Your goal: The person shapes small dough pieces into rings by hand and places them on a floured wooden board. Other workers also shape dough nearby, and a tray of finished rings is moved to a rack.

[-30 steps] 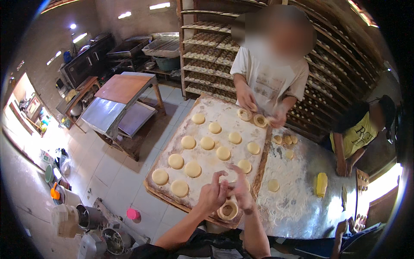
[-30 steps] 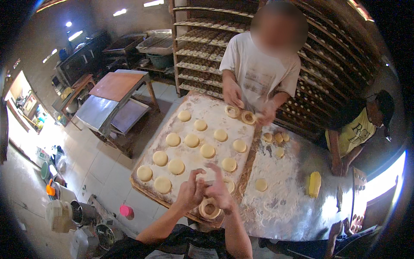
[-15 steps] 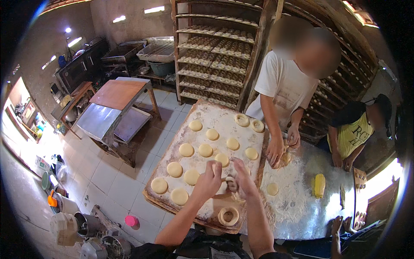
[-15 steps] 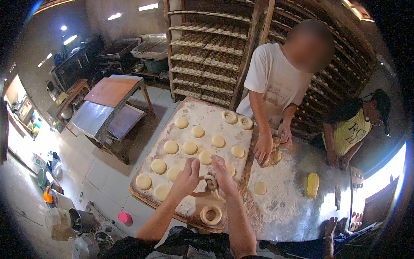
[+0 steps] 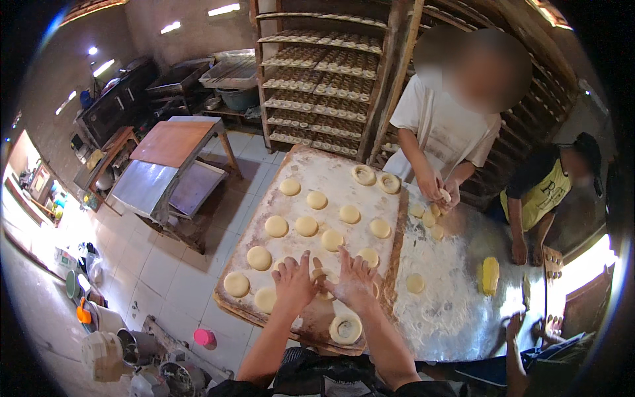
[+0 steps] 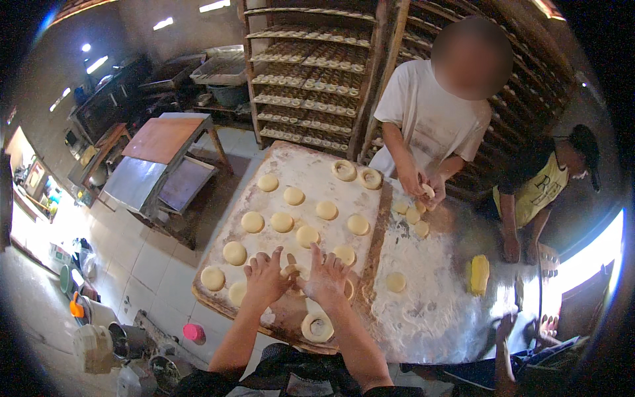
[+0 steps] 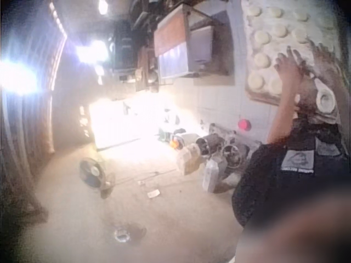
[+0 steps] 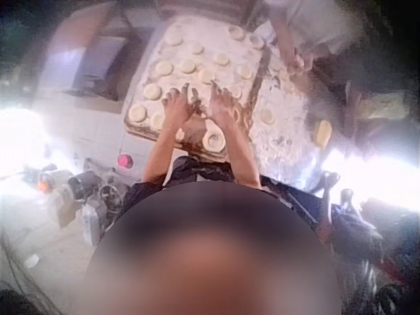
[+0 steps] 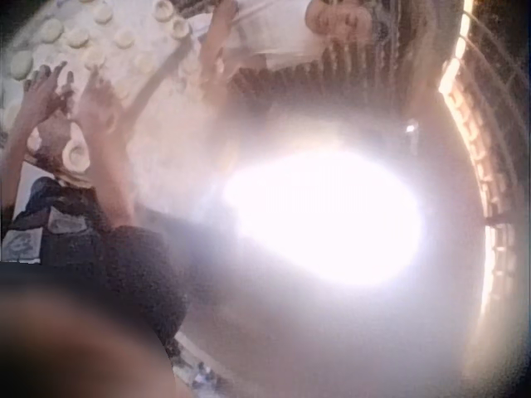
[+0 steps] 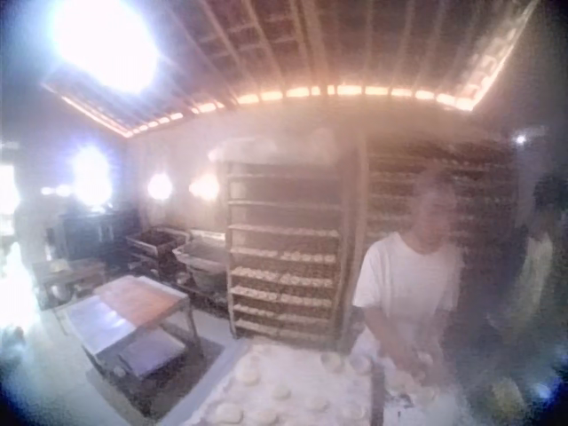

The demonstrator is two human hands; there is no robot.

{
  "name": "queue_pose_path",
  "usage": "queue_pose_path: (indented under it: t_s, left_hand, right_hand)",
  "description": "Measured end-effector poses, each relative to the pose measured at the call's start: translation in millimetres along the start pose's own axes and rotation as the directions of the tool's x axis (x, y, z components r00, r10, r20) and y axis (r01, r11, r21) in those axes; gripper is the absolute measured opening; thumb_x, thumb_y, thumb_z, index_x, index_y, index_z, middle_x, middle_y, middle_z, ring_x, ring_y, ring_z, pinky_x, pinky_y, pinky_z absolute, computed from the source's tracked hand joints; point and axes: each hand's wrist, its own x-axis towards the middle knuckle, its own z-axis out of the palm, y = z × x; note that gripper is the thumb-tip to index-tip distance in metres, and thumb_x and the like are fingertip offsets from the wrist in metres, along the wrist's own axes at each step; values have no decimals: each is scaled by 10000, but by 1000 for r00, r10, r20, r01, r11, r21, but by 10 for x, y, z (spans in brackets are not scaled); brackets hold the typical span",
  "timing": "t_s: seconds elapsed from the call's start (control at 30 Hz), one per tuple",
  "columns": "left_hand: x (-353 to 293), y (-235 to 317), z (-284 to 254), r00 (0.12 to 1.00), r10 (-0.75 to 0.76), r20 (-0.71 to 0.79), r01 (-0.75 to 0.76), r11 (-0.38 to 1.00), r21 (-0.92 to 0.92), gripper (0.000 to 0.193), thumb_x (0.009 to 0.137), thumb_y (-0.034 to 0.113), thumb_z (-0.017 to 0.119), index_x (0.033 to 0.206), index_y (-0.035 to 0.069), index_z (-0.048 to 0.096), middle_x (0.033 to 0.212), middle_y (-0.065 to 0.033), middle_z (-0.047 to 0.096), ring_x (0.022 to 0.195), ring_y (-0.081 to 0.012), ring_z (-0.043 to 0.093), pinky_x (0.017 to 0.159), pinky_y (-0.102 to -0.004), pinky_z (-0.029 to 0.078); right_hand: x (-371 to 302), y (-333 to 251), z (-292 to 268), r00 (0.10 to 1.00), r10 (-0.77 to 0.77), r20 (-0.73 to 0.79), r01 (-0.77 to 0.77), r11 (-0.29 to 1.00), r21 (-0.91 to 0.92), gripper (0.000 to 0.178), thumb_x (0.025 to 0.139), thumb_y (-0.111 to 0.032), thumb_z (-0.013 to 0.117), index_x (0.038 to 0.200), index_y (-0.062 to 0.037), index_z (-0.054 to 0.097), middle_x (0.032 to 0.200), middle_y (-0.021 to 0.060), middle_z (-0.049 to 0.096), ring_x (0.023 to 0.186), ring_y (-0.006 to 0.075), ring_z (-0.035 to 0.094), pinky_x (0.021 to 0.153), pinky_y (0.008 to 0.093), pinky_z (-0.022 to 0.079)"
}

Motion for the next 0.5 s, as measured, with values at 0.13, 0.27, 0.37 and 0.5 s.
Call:
queue_pose_path:
  t_s: [0.13,0.27,0.37,0.5]
  left_hand:
    - [-79,89,-125,1000,-16,-18,17,999,49,823,785,293,790,1490,128,397,1278,-188,485,1205,-369,468,969,-553,353]
    - [-185,293,-119,980,31,-197,-42,998,-55,662,856,193,708,1433,44,420,1215,-227,515,1164,-393,494,966,-509,391]
    - [-209,647,65,986,124,-113,-154,937,-313,592,878,169,677,1400,17,443,1170,-264,535,1128,-421,507,962,-493,412]
    - [-333,1312,451,971,214,104,-106,780,-616,411,936,203,628,1281,-2,540,962,-229,685,902,-427,659,777,-475,519]
  right_hand:
    - [-168,573,74,985,95,-144,-64,977,205,840,840,-431,716,1513,-147,302,1291,242,532,1236,427,491,1050,592,352]
    - [-338,1825,117,857,428,-288,-366,898,245,524,894,-359,671,1339,-123,527,1189,244,600,1135,427,564,956,529,455]
    - [-307,2379,251,874,387,-295,-380,921,83,437,889,-347,686,1230,-94,580,1105,239,635,1082,424,597,918,551,468]
    - [-222,2544,121,978,203,-53,-194,971,141,371,883,-286,743,1116,-77,542,1015,167,619,988,307,627,837,410,503]
